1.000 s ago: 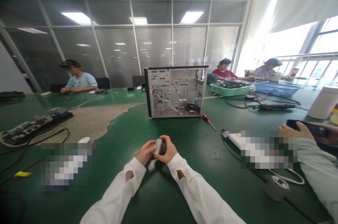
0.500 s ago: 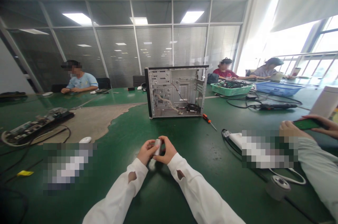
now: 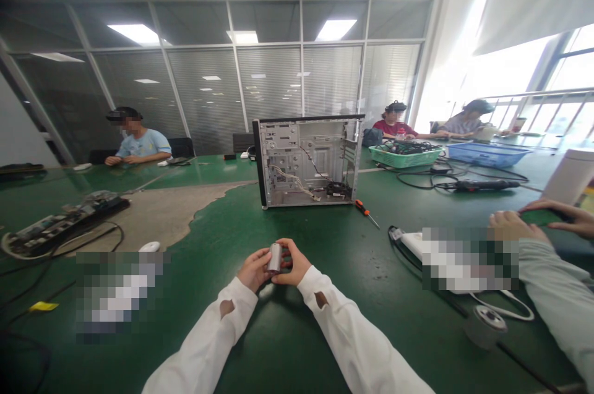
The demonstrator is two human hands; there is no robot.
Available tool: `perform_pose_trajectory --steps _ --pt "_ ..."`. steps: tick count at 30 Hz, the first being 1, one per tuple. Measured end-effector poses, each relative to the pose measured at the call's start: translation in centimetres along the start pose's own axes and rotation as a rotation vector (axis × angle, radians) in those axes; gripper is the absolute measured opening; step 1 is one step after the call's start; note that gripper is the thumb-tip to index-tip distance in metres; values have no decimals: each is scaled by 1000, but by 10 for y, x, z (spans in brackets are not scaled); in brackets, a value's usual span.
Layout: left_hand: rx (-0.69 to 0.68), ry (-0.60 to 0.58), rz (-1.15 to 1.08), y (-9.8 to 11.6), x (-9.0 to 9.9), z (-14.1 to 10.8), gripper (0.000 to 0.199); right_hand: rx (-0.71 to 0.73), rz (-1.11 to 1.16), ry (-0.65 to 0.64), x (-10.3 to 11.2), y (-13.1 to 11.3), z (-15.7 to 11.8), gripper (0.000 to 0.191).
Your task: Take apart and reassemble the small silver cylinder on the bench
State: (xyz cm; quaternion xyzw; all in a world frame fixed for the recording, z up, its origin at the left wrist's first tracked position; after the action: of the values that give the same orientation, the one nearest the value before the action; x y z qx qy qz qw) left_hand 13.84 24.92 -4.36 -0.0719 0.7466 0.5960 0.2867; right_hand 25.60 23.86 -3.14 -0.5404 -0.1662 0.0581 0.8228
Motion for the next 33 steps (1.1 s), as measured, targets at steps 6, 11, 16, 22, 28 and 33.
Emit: perform_pose_trajectory --steps 6,11,16,22,28,33 --pt "33 -93 -50 0 0 0 27 3 12 -10 -1 -1 -1 72" --pt "57 -157 -93 0 -4 -2 25 14 -7 -22 -2 -3 -2 80" --pt "53 -205 -155 2 -7 -5 23 47 -57 1 -3 -3 -2 82" --pt "77 -250 -171 2 -8 -6 25 76 -122 14 -3 -5 -2 75" --pt "102 -310 -207 5 -12 -11 28 106 -107 5 -4 -12 -2 75" --pt "122 -375 -237 8 -17 -15 32 116 -113 33 -6 -23 -4 75"
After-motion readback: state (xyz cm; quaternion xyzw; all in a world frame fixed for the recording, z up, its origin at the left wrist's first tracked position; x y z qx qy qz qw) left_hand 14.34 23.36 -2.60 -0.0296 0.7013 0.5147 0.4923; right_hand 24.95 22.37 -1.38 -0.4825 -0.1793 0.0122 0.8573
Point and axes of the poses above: each hand's wrist, its own z-axis towards the middle knuckle, its own x-axis out of the back of the hand, y = z × x, the point moved 4 cm from there along z, towards the middle knuckle, and after that the axes turned 1 degree about -y, right-handed, at the moved point
